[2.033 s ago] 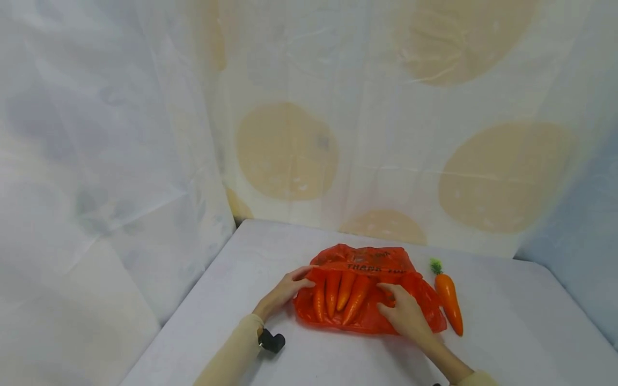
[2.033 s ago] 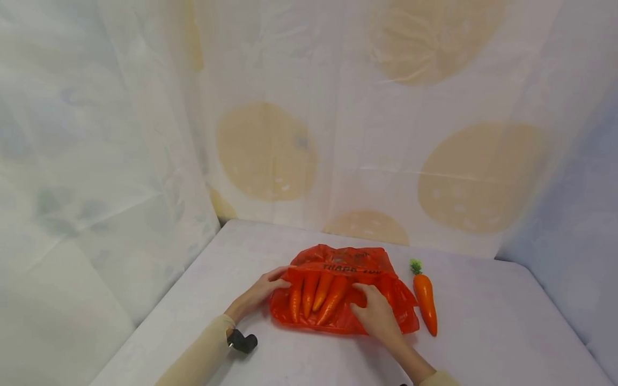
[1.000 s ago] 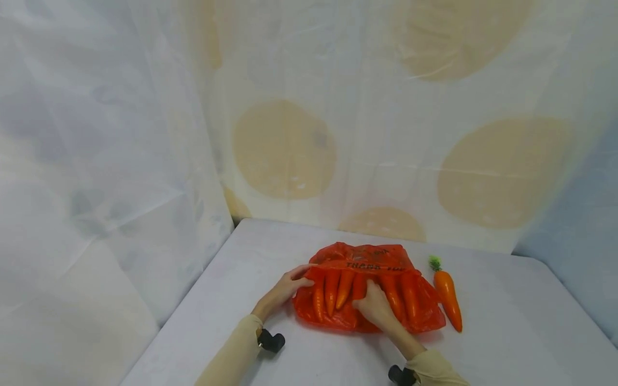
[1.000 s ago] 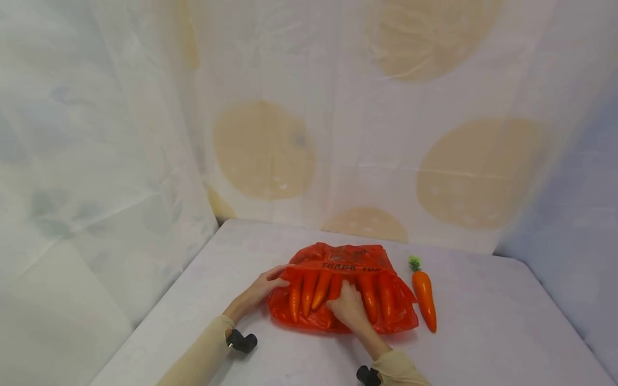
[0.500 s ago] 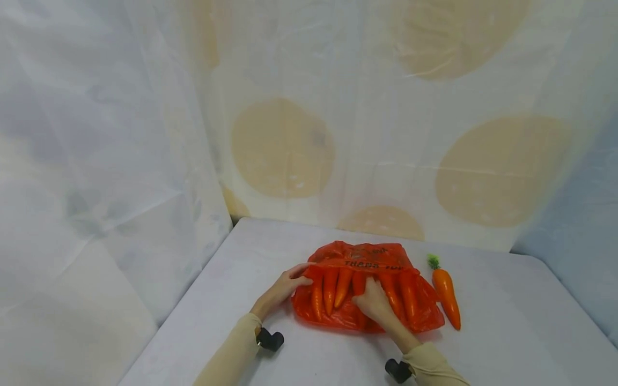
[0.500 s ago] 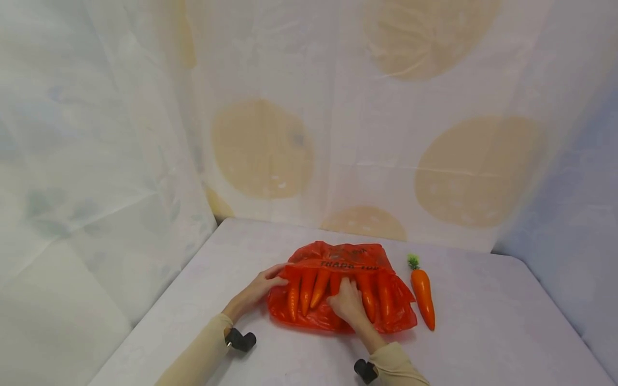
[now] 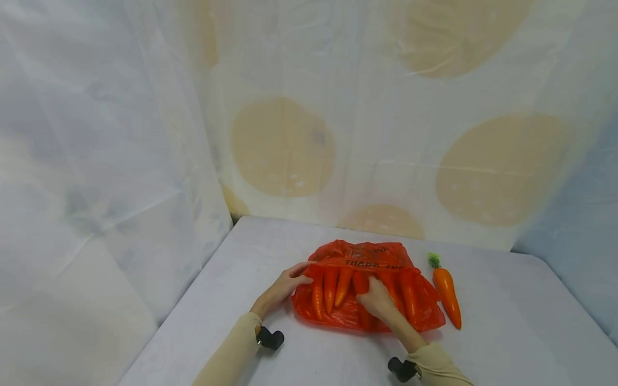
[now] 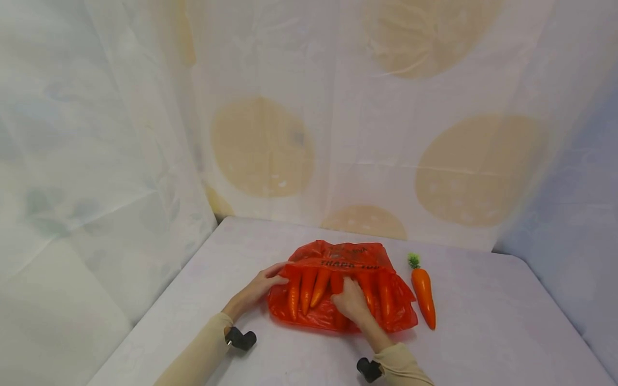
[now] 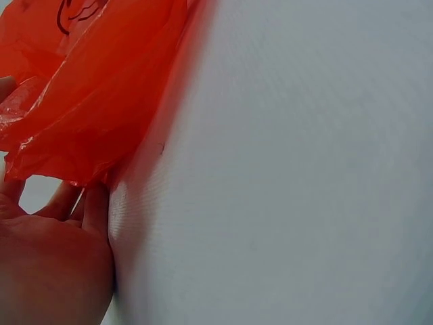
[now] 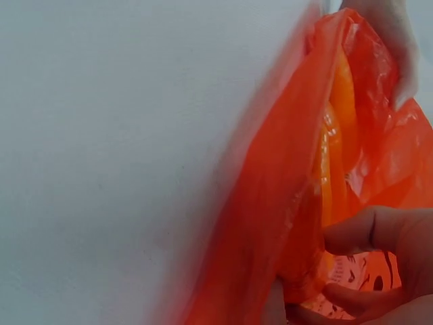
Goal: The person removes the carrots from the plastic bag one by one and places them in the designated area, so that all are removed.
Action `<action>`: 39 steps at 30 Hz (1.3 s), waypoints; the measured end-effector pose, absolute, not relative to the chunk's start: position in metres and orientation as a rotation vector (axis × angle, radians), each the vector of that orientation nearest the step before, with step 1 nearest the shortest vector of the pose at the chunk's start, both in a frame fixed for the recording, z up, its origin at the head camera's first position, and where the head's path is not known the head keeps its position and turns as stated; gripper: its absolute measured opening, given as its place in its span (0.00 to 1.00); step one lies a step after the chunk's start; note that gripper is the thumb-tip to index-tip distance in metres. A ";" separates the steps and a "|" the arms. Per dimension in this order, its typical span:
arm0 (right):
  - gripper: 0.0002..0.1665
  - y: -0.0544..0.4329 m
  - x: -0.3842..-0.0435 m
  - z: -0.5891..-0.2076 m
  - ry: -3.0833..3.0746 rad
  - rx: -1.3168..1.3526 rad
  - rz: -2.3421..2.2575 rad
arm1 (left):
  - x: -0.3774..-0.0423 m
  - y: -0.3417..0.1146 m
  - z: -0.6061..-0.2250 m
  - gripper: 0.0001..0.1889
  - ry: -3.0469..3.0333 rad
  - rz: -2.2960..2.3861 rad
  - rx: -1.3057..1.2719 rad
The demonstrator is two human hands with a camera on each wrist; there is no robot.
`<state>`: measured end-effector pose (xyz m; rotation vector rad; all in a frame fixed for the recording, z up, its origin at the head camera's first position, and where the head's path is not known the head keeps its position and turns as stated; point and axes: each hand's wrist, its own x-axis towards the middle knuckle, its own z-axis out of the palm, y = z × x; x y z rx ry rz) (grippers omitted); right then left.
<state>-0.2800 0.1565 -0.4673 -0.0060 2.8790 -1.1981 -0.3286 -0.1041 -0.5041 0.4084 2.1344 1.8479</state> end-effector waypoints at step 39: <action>0.44 0.168 -0.272 -0.448 2.743 0.072 -1.263 | -0.330 -0.104 -0.506 0.25 2.129 1.845 0.407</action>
